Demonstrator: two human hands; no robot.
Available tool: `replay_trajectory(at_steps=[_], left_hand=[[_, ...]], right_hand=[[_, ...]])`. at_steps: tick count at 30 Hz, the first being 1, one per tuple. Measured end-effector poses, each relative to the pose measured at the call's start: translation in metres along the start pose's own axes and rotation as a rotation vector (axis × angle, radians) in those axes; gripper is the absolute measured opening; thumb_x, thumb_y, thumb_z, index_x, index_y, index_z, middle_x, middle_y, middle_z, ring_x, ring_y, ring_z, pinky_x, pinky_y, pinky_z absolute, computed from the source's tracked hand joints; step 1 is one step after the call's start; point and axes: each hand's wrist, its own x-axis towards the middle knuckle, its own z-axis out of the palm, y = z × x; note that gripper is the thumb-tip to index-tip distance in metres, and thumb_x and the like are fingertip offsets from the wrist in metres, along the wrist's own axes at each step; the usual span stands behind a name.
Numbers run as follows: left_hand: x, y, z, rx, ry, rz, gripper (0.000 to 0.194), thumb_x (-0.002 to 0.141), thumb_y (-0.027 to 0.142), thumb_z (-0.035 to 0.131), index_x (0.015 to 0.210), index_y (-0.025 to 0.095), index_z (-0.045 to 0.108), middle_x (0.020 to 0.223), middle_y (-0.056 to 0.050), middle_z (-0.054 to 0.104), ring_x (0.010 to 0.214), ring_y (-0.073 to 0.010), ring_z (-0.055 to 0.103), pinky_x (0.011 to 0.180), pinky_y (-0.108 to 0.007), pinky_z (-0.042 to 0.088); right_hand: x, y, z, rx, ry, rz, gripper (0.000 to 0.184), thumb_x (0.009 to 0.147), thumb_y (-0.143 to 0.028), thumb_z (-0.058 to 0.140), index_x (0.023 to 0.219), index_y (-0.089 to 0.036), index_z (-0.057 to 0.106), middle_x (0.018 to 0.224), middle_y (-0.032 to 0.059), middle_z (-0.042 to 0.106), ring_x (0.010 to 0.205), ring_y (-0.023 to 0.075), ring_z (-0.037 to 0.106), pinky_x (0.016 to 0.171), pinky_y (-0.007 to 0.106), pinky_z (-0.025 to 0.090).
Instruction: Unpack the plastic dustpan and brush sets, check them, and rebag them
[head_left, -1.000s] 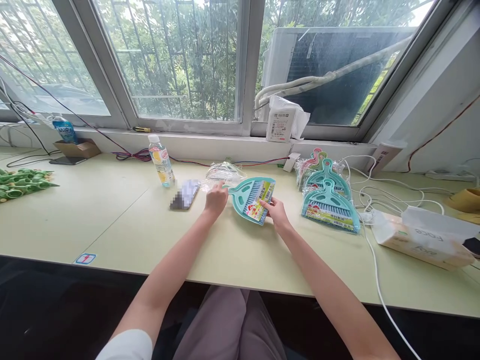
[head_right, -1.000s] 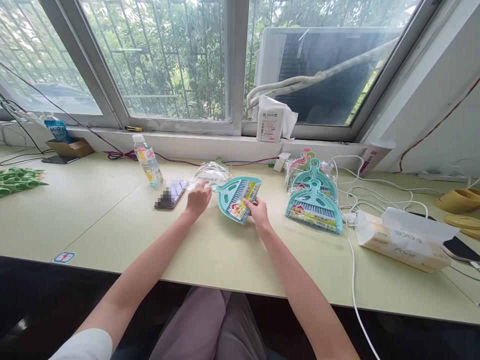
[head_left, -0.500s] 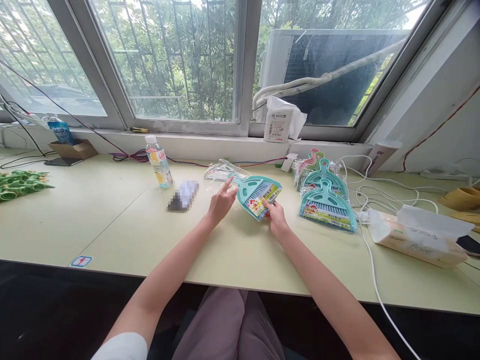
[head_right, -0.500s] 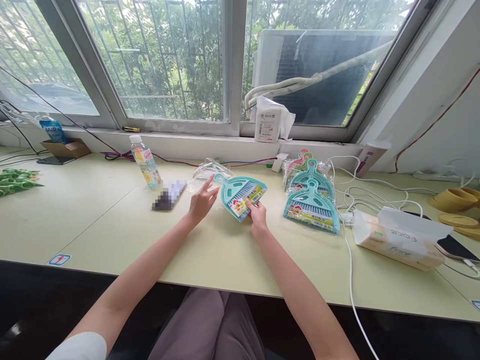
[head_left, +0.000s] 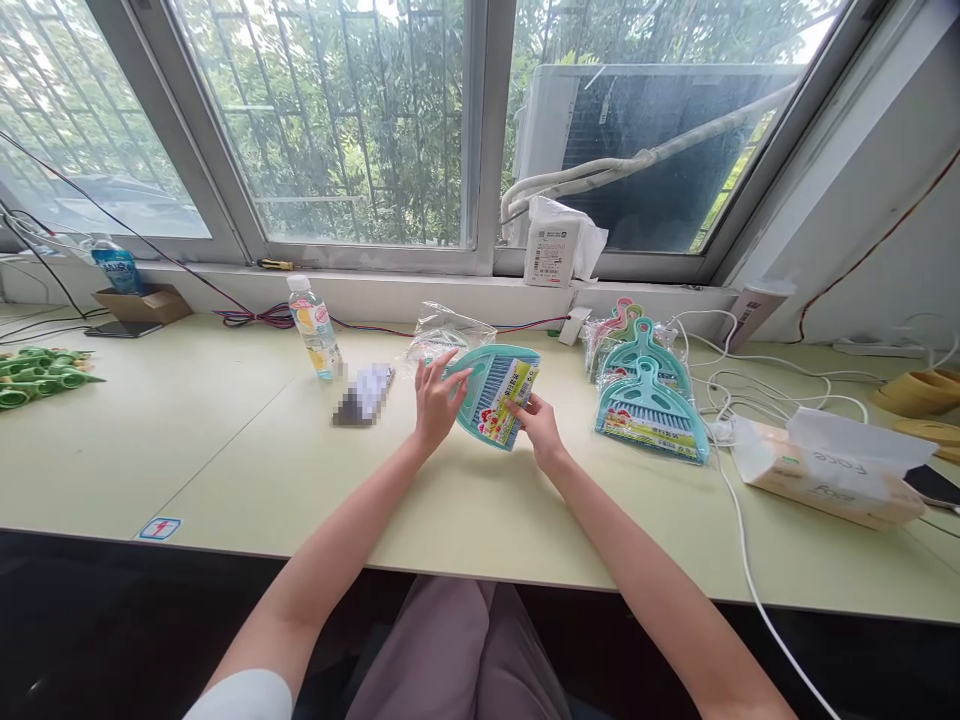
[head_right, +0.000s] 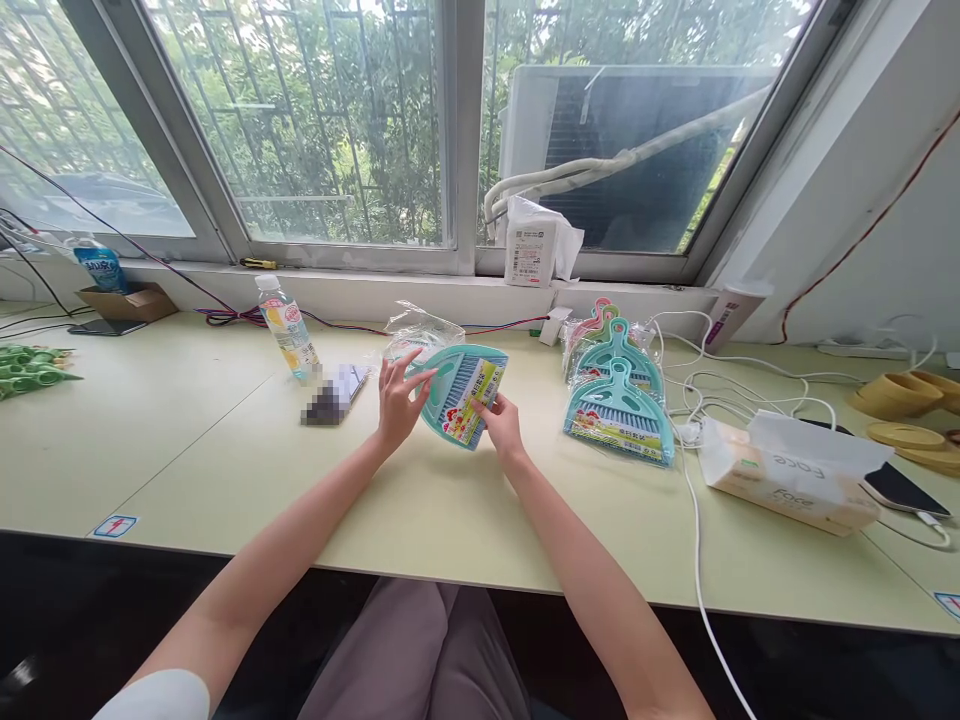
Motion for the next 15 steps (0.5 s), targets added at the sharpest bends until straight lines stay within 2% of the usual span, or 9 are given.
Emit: replay_trajectory(at_steps=[3, 7, 10, 15], left_hand=[[-0.001, 0.003, 0.000, -0.003, -0.008, -0.011, 0.023, 0.091, 0.029, 0.050, 0.103, 0.029, 0.069, 0.130, -0.002, 0.057, 0.118, -0.0203, 0.053, 0.116, -0.048, 0.020], [-0.001, -0.001, 0.000, 0.006, 0.010, -0.118, 0.019, 0.090, 0.033, 0.052, 0.094, 0.028, 0.070, 0.118, -0.002, 0.063, 0.114, -0.0213, 0.054, 0.115, -0.048, 0.020], [0.003, -0.013, -0.001, 0.056, 0.084, -0.223, 0.019, 0.089, 0.034, 0.052, 0.086, 0.027, 0.069, 0.113, -0.002, 0.065, 0.111, -0.0226, 0.054, 0.114, -0.048, 0.019], [0.007, -0.037, -0.005, 0.166, 0.123, -0.311, 0.017, 0.087, 0.031, 0.053, 0.081, 0.025, 0.068, 0.107, -0.003, 0.066, 0.108, -0.0253, 0.053, 0.112, -0.049, 0.017]], right_hand=[[-0.007, -0.005, 0.007, 0.005, 0.008, -0.013, 0.050, 0.057, -0.048, 0.079, 0.094, -0.018, 0.065, 0.095, 0.0067, 0.071, 0.085, 0.0229, 0.066, 0.065, 0.032, 0.052], [-0.014, -0.015, 0.008, 0.060, 0.165, 0.005, 0.048, 0.053, -0.045, 0.080, 0.088, -0.018, 0.063, 0.090, 0.0066, 0.071, 0.081, 0.0228, 0.066, 0.061, 0.032, 0.052], [-0.014, -0.018, 0.003, 0.110, 0.226, 0.016, 0.045, 0.054, -0.041, 0.080, 0.088, -0.018, 0.062, 0.094, 0.0072, 0.070, 0.079, 0.0220, 0.066, 0.060, 0.032, 0.054], [-0.009, -0.016, -0.004, 0.055, 0.209, 0.010, 0.040, 0.058, -0.039, 0.077, 0.089, -0.018, 0.062, 0.096, 0.0081, 0.070, 0.078, 0.0218, 0.067, 0.062, 0.033, 0.056]])
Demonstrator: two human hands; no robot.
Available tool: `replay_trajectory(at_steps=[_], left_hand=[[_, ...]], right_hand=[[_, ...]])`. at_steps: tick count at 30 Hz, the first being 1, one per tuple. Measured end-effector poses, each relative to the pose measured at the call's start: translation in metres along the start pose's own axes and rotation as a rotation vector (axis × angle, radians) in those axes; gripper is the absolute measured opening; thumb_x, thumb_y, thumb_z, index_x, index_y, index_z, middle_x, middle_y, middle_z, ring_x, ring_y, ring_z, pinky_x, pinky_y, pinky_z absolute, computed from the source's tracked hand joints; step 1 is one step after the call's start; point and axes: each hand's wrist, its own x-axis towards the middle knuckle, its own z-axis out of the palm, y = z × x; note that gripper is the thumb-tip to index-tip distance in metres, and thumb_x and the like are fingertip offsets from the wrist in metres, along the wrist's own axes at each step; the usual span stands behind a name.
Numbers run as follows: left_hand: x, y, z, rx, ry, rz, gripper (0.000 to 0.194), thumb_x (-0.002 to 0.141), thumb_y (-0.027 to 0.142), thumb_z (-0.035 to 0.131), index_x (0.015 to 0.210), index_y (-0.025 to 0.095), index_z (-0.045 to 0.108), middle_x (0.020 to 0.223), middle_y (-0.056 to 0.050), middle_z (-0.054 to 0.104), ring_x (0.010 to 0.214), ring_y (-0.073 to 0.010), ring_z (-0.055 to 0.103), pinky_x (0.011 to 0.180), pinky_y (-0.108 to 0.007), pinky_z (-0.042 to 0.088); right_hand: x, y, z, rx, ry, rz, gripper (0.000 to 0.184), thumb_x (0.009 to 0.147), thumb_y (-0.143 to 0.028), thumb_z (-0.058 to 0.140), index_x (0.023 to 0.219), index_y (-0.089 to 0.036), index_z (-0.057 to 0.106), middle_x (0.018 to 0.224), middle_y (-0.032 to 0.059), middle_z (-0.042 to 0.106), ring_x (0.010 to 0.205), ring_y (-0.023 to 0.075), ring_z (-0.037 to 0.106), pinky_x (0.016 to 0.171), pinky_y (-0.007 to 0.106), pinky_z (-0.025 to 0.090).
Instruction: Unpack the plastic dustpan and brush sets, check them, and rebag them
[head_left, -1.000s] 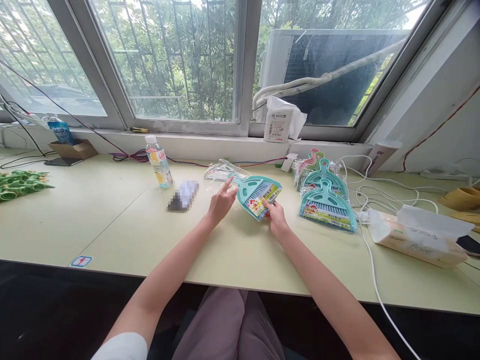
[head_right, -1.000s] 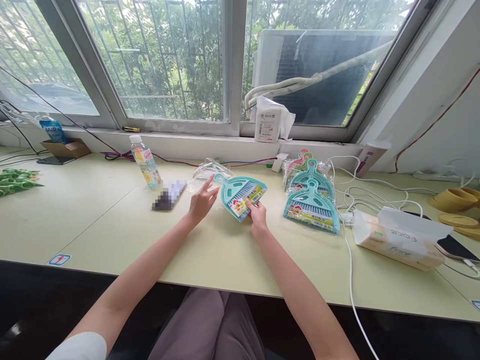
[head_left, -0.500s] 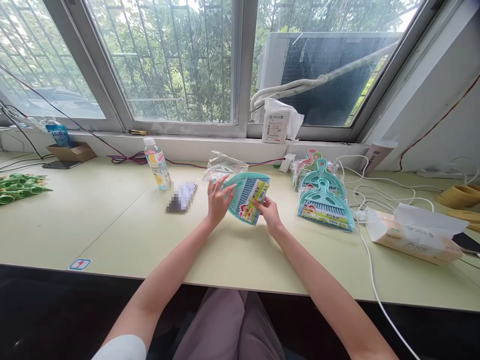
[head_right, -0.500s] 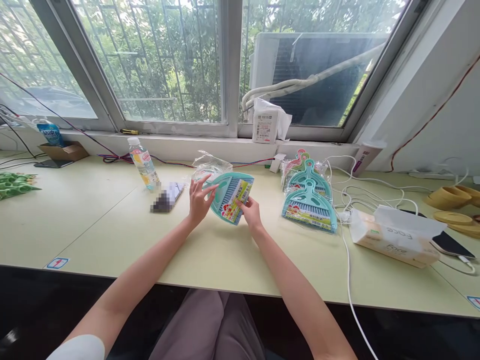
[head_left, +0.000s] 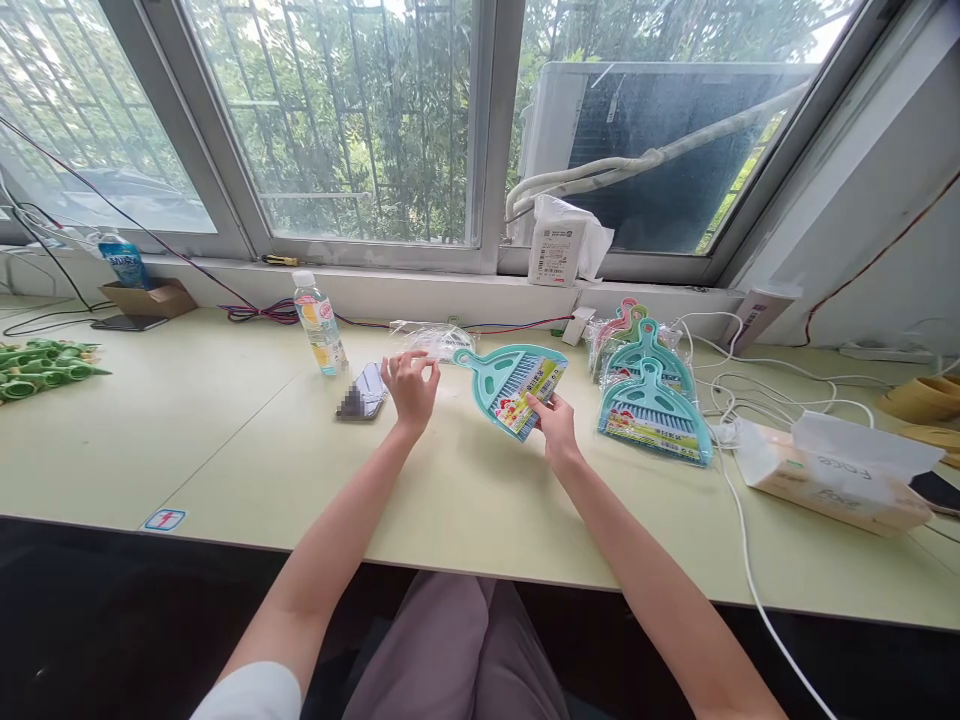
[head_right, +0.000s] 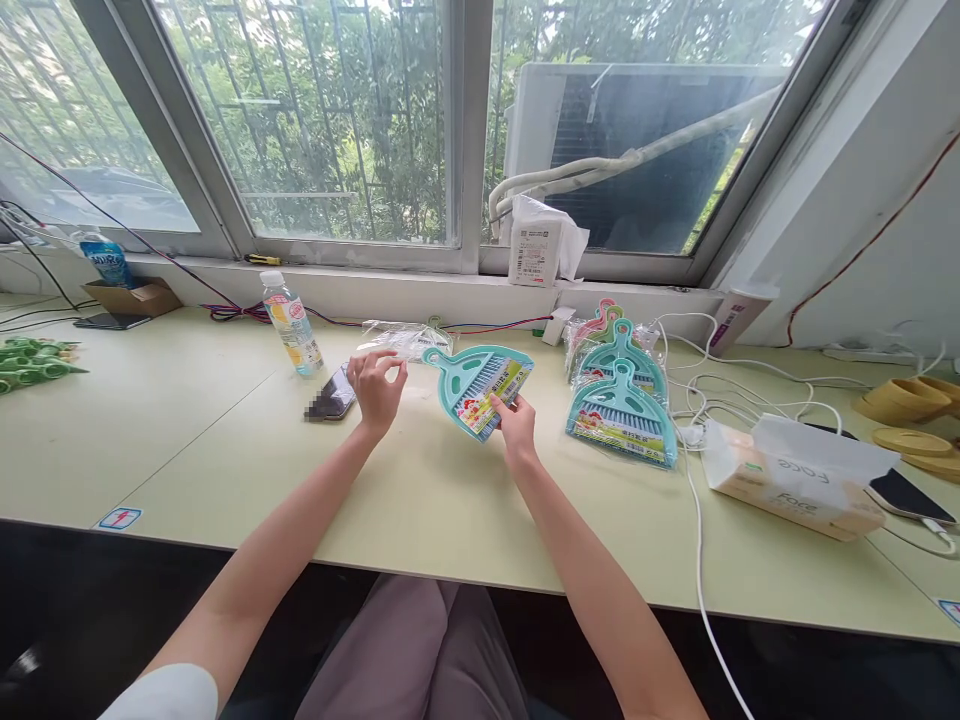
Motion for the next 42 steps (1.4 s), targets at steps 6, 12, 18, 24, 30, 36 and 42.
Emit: replay_trajectory(at_steps=[6, 12, 18, 24, 30, 36, 42], left_hand=[[-0.001, -0.018, 0.009, 0.081, -0.061, -0.017, 0.015, 0.085, 0.026, 0.055, 0.078, 0.024, 0.068, 0.100, -0.004, 0.068, 0.101, -0.0260, 0.054, 0.106, -0.047, 0.025], [-0.003, -0.010, 0.008, 0.088, -0.153, 0.014, 0.016, 0.084, 0.025, 0.054, 0.078, 0.024, 0.068, 0.096, -0.004, 0.069, 0.098, -0.0256, 0.054, 0.102, -0.044, 0.030], [-0.009, -0.002, 0.009, 0.021, -0.181, 0.105, 0.019, 0.087, 0.027, 0.050, 0.078, 0.025, 0.067, 0.093, -0.004, 0.068, 0.097, -0.0246, 0.055, 0.106, -0.046, 0.025], [-0.008, -0.006, 0.011, -0.011, -0.146, 0.112, 0.021, 0.087, 0.029, 0.048, 0.079, 0.025, 0.067, 0.093, -0.006, 0.067, 0.099, -0.0258, 0.054, 0.107, -0.049, 0.024], [-0.009, 0.000, 0.009, -0.015, -0.148, 0.120, 0.018, 0.086, 0.025, 0.051, 0.078, 0.025, 0.067, 0.092, -0.005, 0.068, 0.097, -0.0253, 0.056, 0.108, -0.049, 0.025], [-0.010, 0.010, 0.005, -0.144, -0.195, 0.186, 0.016, 0.088, 0.026, 0.052, 0.085, 0.023, 0.067, 0.092, -0.004, 0.068, 0.095, -0.0224, 0.058, 0.105, -0.044, 0.033], [-0.014, 0.025, -0.002, -0.200, -0.238, 0.263, 0.020, 0.091, 0.033, 0.049, 0.095, 0.026, 0.068, 0.102, -0.002, 0.068, 0.105, -0.0193, 0.058, 0.113, -0.044, 0.025]], right_hand=[[0.009, 0.009, -0.004, -0.210, 0.085, -0.087, 0.036, 0.062, -0.042, 0.072, 0.088, -0.019, 0.062, 0.092, 0.0078, 0.071, 0.082, 0.0227, 0.067, 0.070, 0.035, 0.055], [0.016, 0.013, -0.010, -0.268, 0.116, -0.111, 0.039, 0.064, -0.045, 0.070, 0.092, -0.018, 0.064, 0.094, 0.0091, 0.072, 0.081, 0.0227, 0.066, 0.067, 0.033, 0.053], [0.012, 0.010, -0.004, -0.256, -0.062, -0.095, 0.042, 0.064, -0.047, 0.070, 0.094, -0.018, 0.065, 0.097, 0.0084, 0.072, 0.083, 0.0230, 0.067, 0.066, 0.032, 0.051], [0.005, 0.001, 0.000, -0.318, 0.000, -0.178, 0.030, 0.063, -0.042, 0.073, 0.082, -0.021, 0.067, 0.089, 0.0065, 0.073, 0.079, 0.0224, 0.066, 0.071, 0.034, 0.051], [0.014, 0.005, -0.011, -0.320, 0.142, -0.201, 0.034, 0.062, -0.045, 0.073, 0.083, -0.020, 0.065, 0.087, 0.0082, 0.072, 0.076, 0.0221, 0.065, 0.067, 0.032, 0.050], [0.019, 0.015, -0.008, -0.196, -0.028, -0.101, 0.050, 0.059, -0.052, 0.074, 0.094, -0.018, 0.065, 0.090, 0.0079, 0.072, 0.079, 0.0220, 0.065, 0.061, 0.031, 0.049], [0.008, 0.014, 0.002, -0.098, -0.124, -0.098, 0.052, 0.060, -0.054, 0.075, 0.094, -0.017, 0.064, 0.094, 0.0073, 0.070, 0.079, 0.0204, 0.065, 0.060, 0.029, 0.049]])
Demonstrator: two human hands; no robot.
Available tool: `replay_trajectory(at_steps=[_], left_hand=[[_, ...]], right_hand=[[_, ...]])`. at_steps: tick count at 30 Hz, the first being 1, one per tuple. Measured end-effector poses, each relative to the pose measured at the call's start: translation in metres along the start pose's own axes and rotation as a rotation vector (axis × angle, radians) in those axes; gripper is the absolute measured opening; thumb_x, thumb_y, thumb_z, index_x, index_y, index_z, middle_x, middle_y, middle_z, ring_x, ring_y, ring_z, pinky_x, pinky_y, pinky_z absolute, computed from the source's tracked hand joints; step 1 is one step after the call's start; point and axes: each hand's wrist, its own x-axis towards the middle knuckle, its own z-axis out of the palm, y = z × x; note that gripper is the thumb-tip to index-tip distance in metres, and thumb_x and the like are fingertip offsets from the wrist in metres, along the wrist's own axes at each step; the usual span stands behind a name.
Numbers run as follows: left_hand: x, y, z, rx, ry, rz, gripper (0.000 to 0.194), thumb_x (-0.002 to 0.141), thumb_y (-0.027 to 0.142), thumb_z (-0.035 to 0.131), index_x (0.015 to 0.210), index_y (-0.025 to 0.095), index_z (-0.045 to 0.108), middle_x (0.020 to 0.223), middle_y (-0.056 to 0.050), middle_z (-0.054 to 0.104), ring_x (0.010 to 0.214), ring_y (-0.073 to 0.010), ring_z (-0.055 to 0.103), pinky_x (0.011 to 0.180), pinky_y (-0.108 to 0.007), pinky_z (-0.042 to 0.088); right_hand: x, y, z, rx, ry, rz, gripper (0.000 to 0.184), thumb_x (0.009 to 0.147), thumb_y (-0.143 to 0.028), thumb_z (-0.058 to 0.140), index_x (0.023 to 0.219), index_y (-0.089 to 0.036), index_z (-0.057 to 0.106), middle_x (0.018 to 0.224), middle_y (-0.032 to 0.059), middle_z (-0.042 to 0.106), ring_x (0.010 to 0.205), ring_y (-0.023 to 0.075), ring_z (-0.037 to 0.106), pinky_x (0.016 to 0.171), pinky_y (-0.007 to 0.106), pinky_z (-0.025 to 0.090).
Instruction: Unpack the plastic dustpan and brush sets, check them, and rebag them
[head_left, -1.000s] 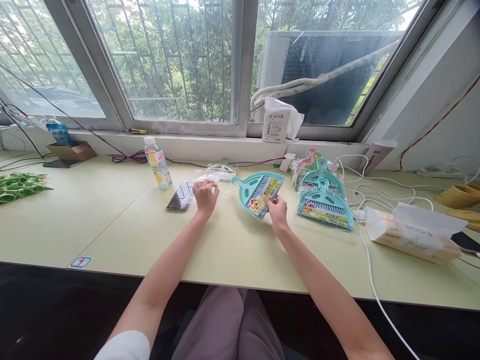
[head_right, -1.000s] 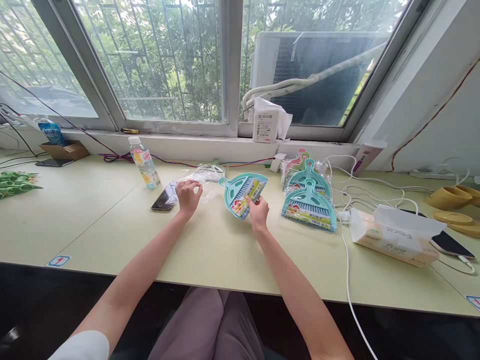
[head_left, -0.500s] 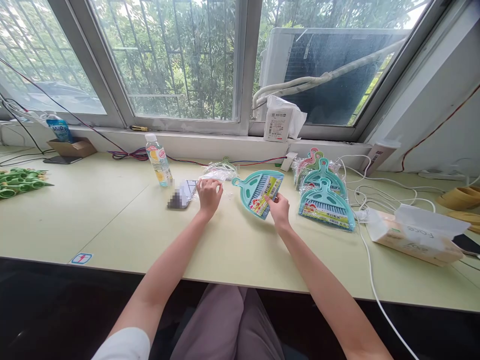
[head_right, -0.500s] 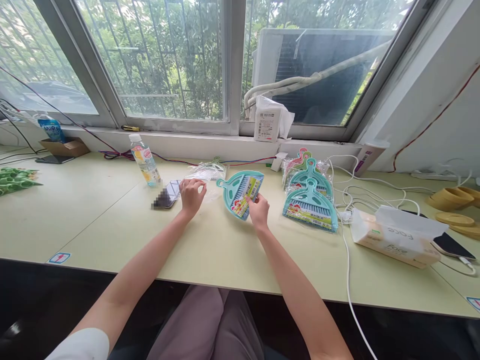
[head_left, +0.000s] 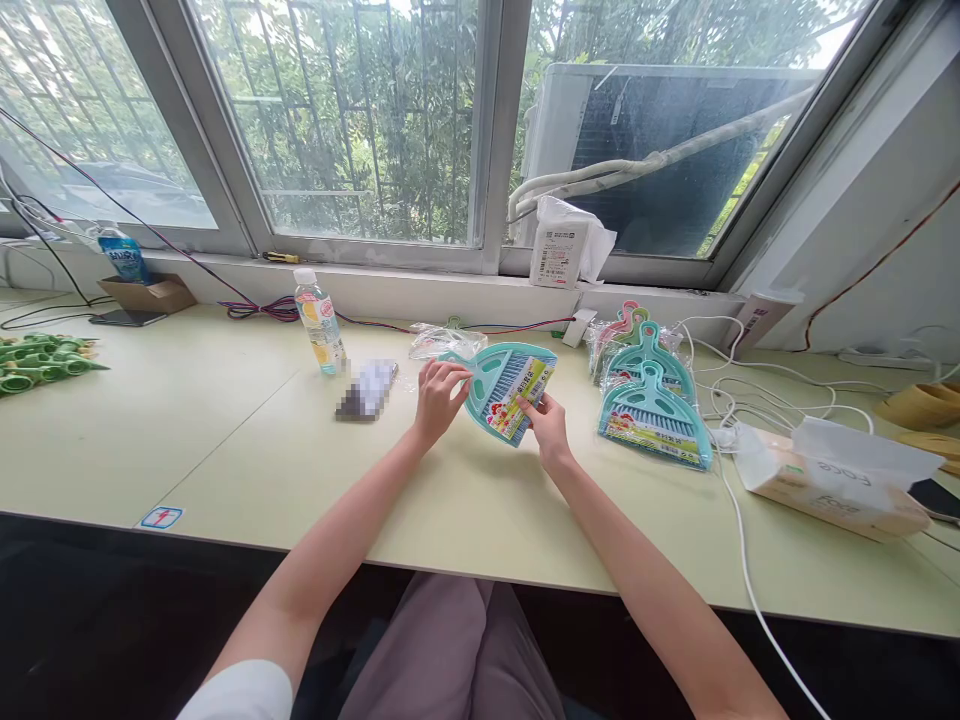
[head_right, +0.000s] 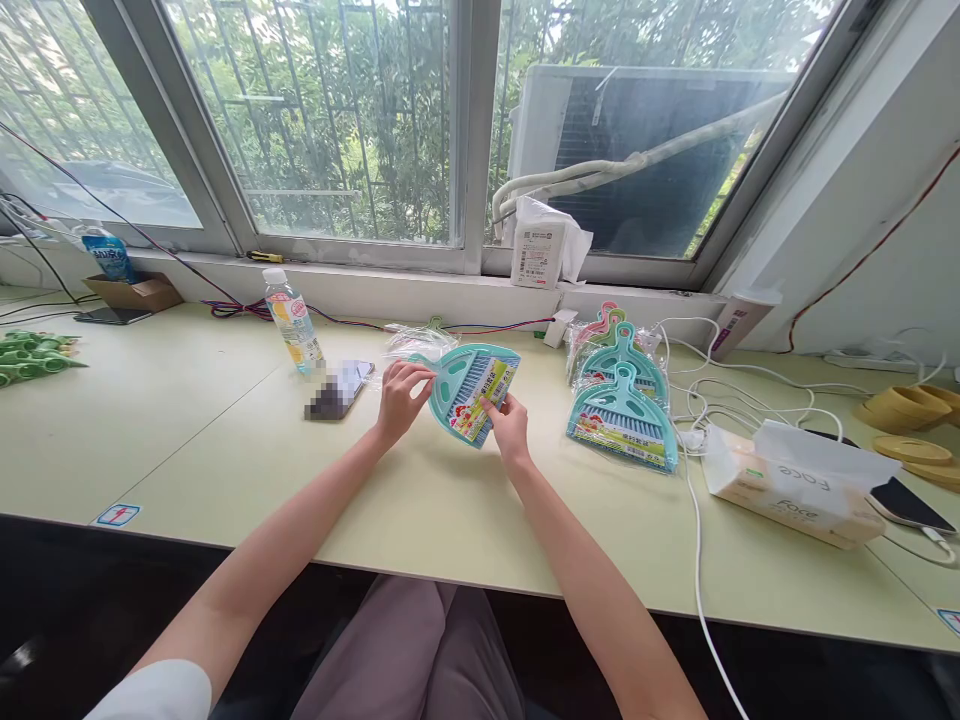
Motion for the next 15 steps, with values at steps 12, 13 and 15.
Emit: replay_trajectory(at_steps=[12, 13, 15], left_hand=[[-0.002, 0.010, 0.002, -0.059, -0.098, 0.115, 0.039, 0.095, 0.032, 0.038, 0.132, 0.027, 0.050, 0.145, -0.005, 0.044, 0.140, -0.0203, 0.030, 0.119, -0.049, 0.012], [-0.004, 0.012, 0.003, -0.085, -0.120, 0.143, 0.039, 0.096, 0.030, 0.036, 0.133, 0.026, 0.049, 0.145, -0.005, 0.043, 0.140, -0.0192, 0.030, 0.119, -0.047, 0.015], [-0.006, 0.016, 0.003, -0.118, -0.135, 0.169, 0.039, 0.096, 0.029, 0.034, 0.133, 0.026, 0.048, 0.146, -0.005, 0.043, 0.140, -0.0178, 0.030, 0.118, -0.045, 0.018]], right_hand=[[-0.003, 0.001, 0.005, 0.101, -0.012, 0.049, 0.053, 0.058, -0.052, 0.077, 0.096, -0.018, 0.063, 0.099, 0.0072, 0.070, 0.084, 0.0215, 0.066, 0.068, 0.033, 0.053], [-0.004, 0.001, 0.006, 0.082, -0.028, 0.039, 0.052, 0.059, -0.052, 0.077, 0.096, -0.018, 0.063, 0.098, 0.0070, 0.070, 0.084, 0.0215, 0.066, 0.067, 0.033, 0.053], [-0.007, -0.001, 0.010, 0.066, -0.057, 0.015, 0.050, 0.059, -0.050, 0.078, 0.095, -0.019, 0.064, 0.097, 0.0067, 0.070, 0.083, 0.0216, 0.065, 0.066, 0.032, 0.052]])
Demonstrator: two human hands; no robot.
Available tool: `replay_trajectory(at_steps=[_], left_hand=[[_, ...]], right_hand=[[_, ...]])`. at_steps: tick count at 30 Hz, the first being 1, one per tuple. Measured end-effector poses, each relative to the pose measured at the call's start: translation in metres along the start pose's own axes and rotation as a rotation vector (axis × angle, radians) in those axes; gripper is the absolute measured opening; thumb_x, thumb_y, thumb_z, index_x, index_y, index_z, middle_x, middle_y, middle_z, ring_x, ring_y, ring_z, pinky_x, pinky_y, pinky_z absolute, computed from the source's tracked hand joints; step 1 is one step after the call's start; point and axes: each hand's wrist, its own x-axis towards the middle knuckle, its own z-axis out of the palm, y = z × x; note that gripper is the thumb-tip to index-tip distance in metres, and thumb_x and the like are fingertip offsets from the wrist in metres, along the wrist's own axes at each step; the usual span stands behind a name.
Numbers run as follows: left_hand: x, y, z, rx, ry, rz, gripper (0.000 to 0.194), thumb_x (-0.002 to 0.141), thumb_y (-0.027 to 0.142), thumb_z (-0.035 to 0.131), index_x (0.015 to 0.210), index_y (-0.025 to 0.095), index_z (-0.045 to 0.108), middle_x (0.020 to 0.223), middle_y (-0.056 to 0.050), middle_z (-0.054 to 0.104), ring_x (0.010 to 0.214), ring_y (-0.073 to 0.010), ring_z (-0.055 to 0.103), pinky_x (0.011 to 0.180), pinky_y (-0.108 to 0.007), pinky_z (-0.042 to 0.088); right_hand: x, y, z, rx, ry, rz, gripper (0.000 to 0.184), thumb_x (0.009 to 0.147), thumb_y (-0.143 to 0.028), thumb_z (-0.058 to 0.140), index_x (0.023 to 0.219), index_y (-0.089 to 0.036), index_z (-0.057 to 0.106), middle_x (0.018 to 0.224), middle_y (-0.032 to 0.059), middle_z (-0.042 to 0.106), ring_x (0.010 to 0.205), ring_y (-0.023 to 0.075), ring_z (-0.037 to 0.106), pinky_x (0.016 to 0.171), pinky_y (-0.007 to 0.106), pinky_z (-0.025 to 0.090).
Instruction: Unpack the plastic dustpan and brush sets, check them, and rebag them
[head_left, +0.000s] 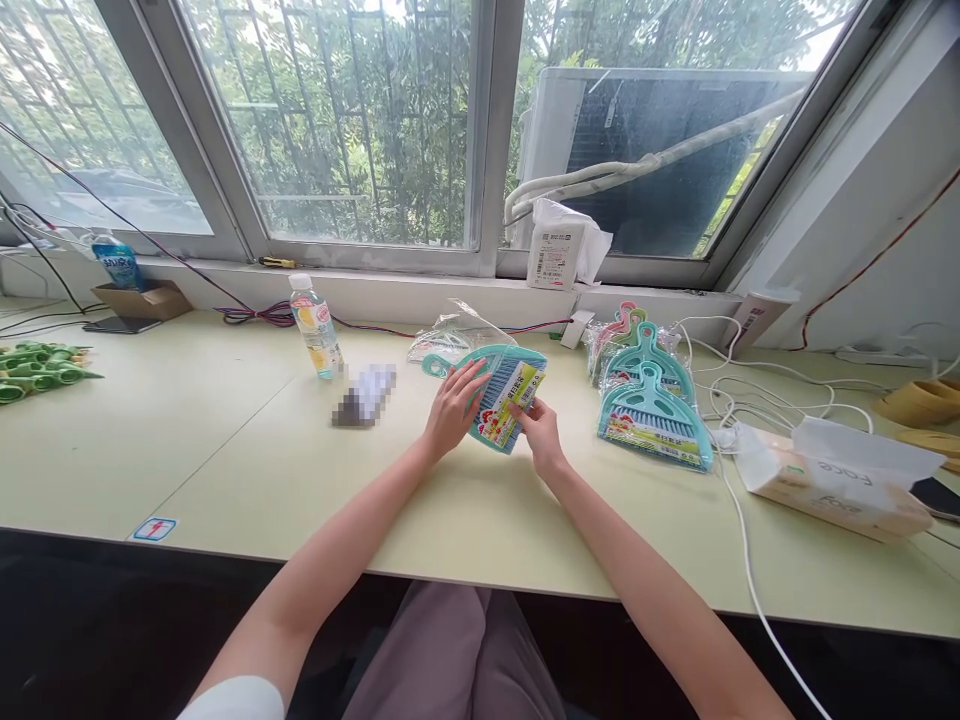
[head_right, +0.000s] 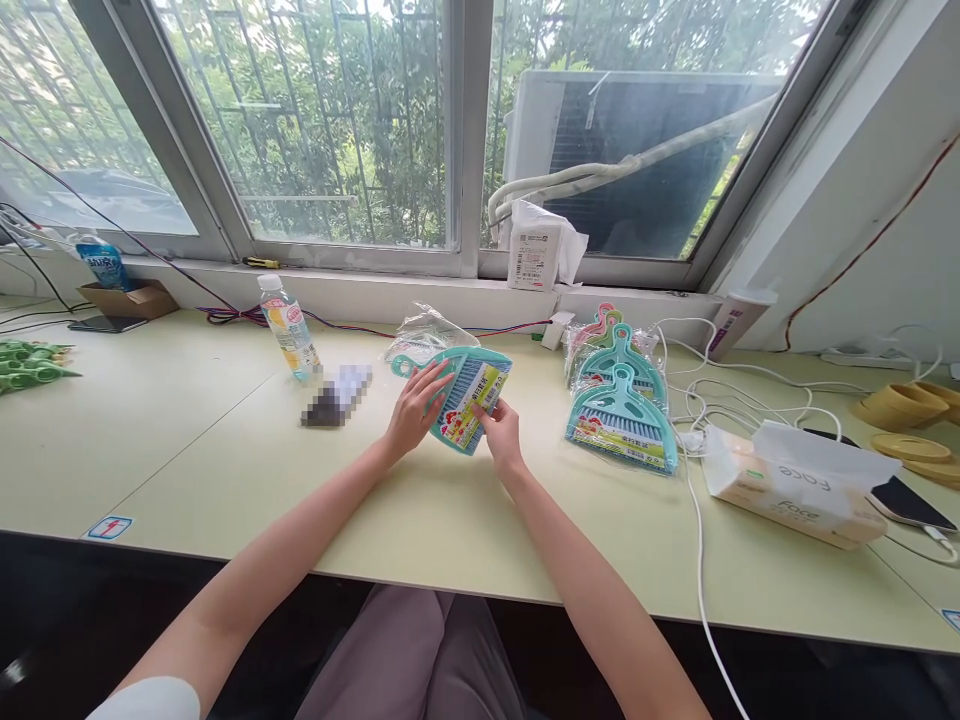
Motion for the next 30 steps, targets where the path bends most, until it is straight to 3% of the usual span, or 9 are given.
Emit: replay_trajectory(at_steps=[4, 8, 10, 12, 14, 17, 21, 26, 30], left_hand=[[-0.003, 0.008, -0.002, 0.068, 0.136, -0.143, 0.040, 0.096, 0.032, 0.036, 0.134, 0.028, 0.044, 0.149, -0.006, 0.037, 0.143, -0.0204, 0.024, 0.118, -0.049, 0.012], [0.000, 0.002, 0.000, 0.062, 0.499, -0.457, 0.059, 0.092, 0.041, 0.046, 0.144, 0.025, 0.024, 0.156, -0.012, 0.019, 0.146, -0.0234, 0.012, 0.117, -0.049, 0.015], [0.004, -0.005, 0.003, -0.130, 0.590, -0.615, 0.066, 0.089, 0.044, 0.050, 0.145, 0.025, 0.019, 0.155, -0.013, 0.021, 0.145, -0.0237, 0.017, 0.115, -0.045, 0.023], [0.007, -0.012, 0.004, -0.493, 0.470, -0.714, 0.059, 0.090, 0.046, 0.048, 0.142, 0.026, 0.029, 0.148, -0.012, 0.037, 0.140, -0.0250, 0.030, 0.110, -0.043, 0.033], [0.011, -0.014, 0.004, -0.895, 0.208, -0.735, 0.049, 0.091, 0.049, 0.045, 0.133, 0.024, 0.044, 0.133, -0.011, 0.055, 0.130, -0.0269, 0.045, 0.104, -0.043, 0.041], [0.013, -0.009, 0.001, -1.256, -0.031, -0.727, 0.049, 0.085, 0.051, 0.054, 0.123, 0.021, 0.055, 0.115, -0.008, 0.066, 0.114, -0.0267, 0.058, 0.095, -0.042, 0.048], [0.008, 0.009, 0.006, -1.347, -0.090, -0.785, 0.052, 0.074, 0.050, 0.068, 0.115, 0.021, 0.059, 0.108, -0.006, 0.069, 0.100, -0.0226, 0.064, 0.088, -0.038, 0.051], [-0.001, 0.026, 0.024, -1.413, -0.303, -0.834, 0.050, 0.075, 0.050, 0.068, 0.116, 0.023, 0.057, 0.121, -0.007, 0.064, 0.111, -0.0260, 0.060, 0.094, -0.044, 0.048], [0.000, 0.029, 0.026, -1.460, -0.183, -0.752, 0.049, 0.077, 0.043, 0.069, 0.118, 0.022, 0.056, 0.126, -0.008, 0.060, 0.123, -0.0270, 0.051, 0.104, -0.044, 0.040]], right_hand=[[-0.007, -0.008, 0.005, 0.022, 0.045, -0.015, 0.049, 0.058, -0.051, 0.078, 0.093, -0.019, 0.064, 0.094, 0.0066, 0.070, 0.084, 0.0221, 0.064, 0.066, 0.032, 0.051], [-0.007, -0.012, 0.003, 0.067, 0.128, -0.012, 0.048, 0.057, -0.051, 0.077, 0.090, -0.019, 0.063, 0.095, 0.0075, 0.069, 0.087, 0.0229, 0.063, 0.069, 0.034, 0.052], [-0.005, -0.010, 0.000, 0.089, 0.143, -0.018, 0.047, 0.059, -0.050, 0.077, 0.091, -0.019, 0.063, 0.098, 0.0074, 0.069, 0.089, 0.0228, 0.063, 0.070, 0.034, 0.052], [-0.002, -0.008, -0.002, 0.112, 0.148, -0.018, 0.046, 0.060, -0.049, 0.077, 0.093, -0.020, 0.063, 0.099, 0.0070, 0.069, 0.090, 0.0225, 0.063, 0.070, 0.034, 0.052], [-0.001, -0.006, -0.003, 0.135, 0.141, -0.013, 0.046, 0.060, -0.047, 0.078, 0.093, -0.020, 0.063, 0.100, 0.0068, 0.068, 0.090, 0.0223, 0.064, 0.071, 0.033, 0.053], [-0.001, -0.004, -0.002, 0.155, 0.125, -0.011, 0.046, 0.059, -0.047, 0.078, 0.093, -0.019, 0.062, 0.101, 0.0074, 0.069, 0.090, 0.0223, 0.064, 0.071, 0.034, 0.053], [-0.002, -0.002, 0.000, 0.178, 0.146, -0.021, 0.046, 0.060, -0.047, 0.078, 0.093, -0.019, 0.061, 0.098, 0.0075, 0.069, 0.089, 0.0225, 0.065, 0.070, 0.034, 0.054], [-0.001, 0.002, -0.003, 0.208, 0.249, -0.021, 0.050, 0.059, -0.047, 0.078, 0.096, -0.019, 0.060, 0.102, 0.0081, 0.067, 0.095, 0.0236, 0.064, 0.070, 0.033, 0.056], [0.000, 0.007, 0.000, 0.234, 0.226, -0.010, 0.053, 0.059, -0.047, 0.079, 0.099, -0.019, 0.059, 0.109, 0.0086, 0.066, 0.097, 0.0232, 0.065, 0.074, 0.033, 0.057]])
